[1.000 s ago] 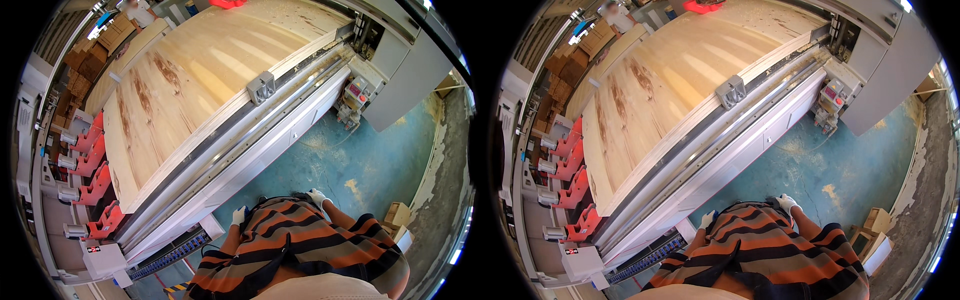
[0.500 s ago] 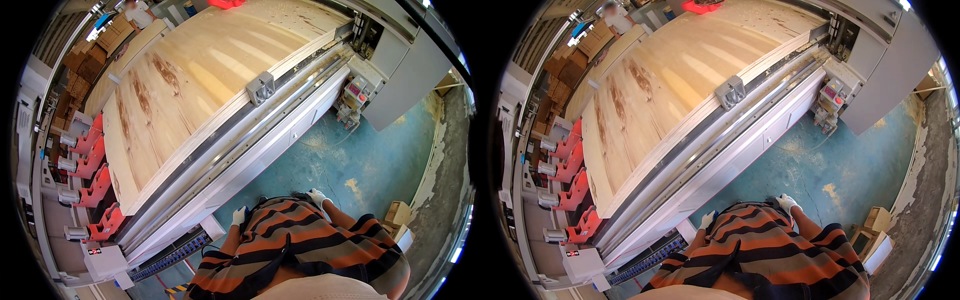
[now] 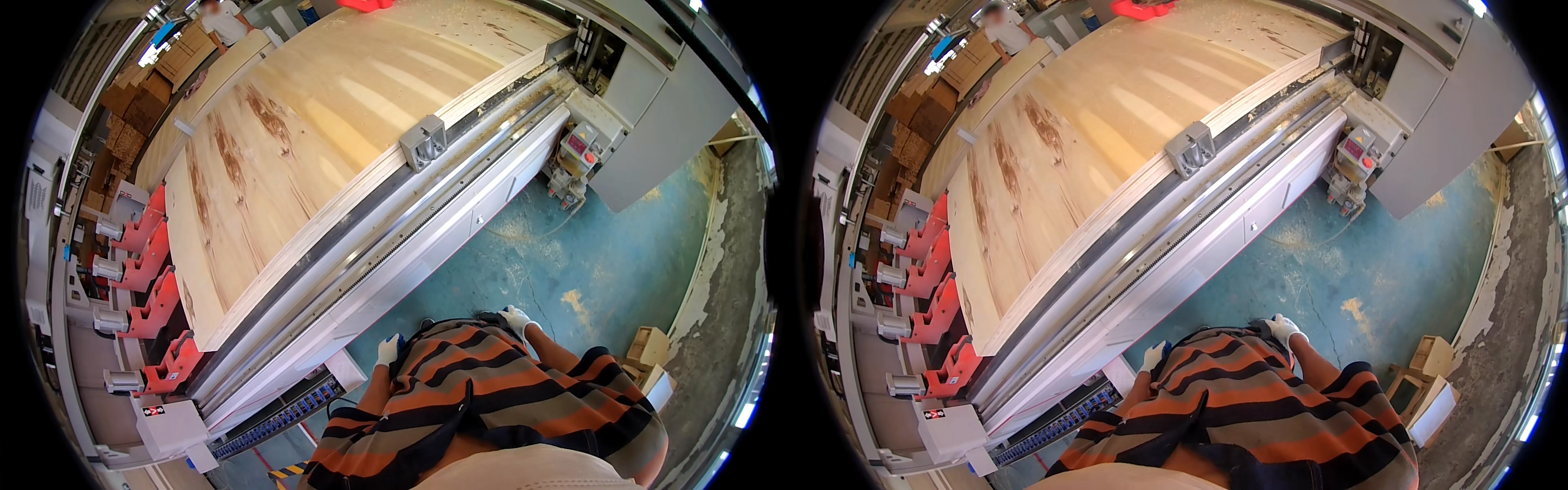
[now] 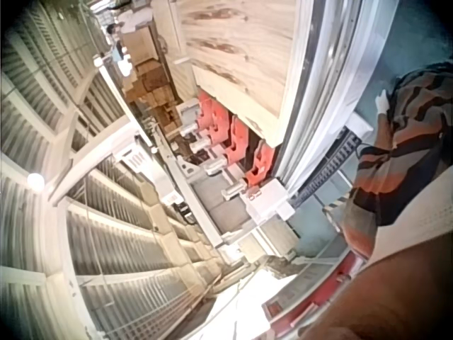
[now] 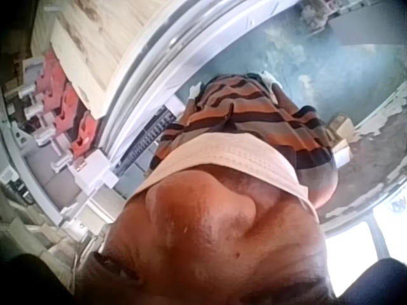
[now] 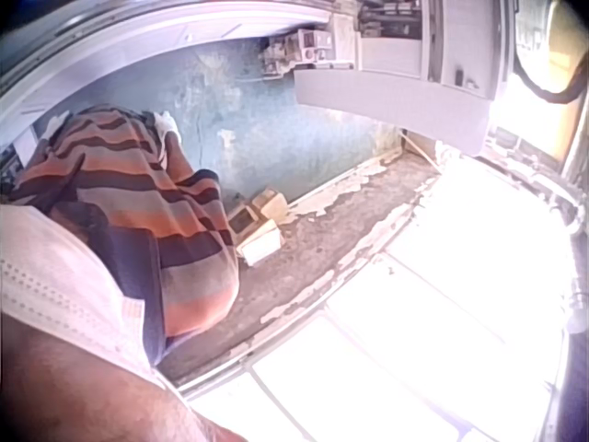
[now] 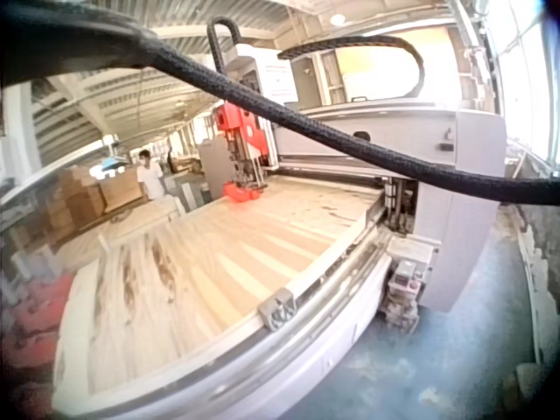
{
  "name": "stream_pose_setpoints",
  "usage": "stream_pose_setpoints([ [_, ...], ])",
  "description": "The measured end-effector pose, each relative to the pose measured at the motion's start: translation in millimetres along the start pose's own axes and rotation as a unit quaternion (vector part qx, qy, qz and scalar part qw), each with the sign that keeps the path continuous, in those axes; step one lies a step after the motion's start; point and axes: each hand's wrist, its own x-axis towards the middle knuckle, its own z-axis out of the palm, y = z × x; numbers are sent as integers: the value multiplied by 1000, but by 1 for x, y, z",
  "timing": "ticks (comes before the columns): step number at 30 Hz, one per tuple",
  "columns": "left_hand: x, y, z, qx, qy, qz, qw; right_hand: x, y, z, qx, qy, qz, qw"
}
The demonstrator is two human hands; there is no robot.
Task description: The person monitors a large piece of wood being processed by an automated industrial saw.
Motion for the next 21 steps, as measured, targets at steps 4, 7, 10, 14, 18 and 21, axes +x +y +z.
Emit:
stream_pose_setpoints([
  [4, 2, 6, 0, -230, -8, -120, 966, 2, 6, 6, 6, 16, -3, 1000],
  [7, -2, 5, 0, -235, -21, -137, 962, 1, 7, 9, 1, 18, -9, 1000],
  [10, -6, -7, 9, -197, -35, -111, 973, 5, 13, 15, 15, 18, 0, 1000],
  [14, -8, -7, 15, -237, 4, -115, 965, 2, 13, 15, 25, 14, 1, 1000],
  [18, -8, 0, 12, -263, 8, -136, 955, 0, 10, 13, 47, 17, 16, 999],
  [21, -9, 2, 8, -265, 8, -152, 952, -11, -6, -1, 3, 4, -4, 1000],
])
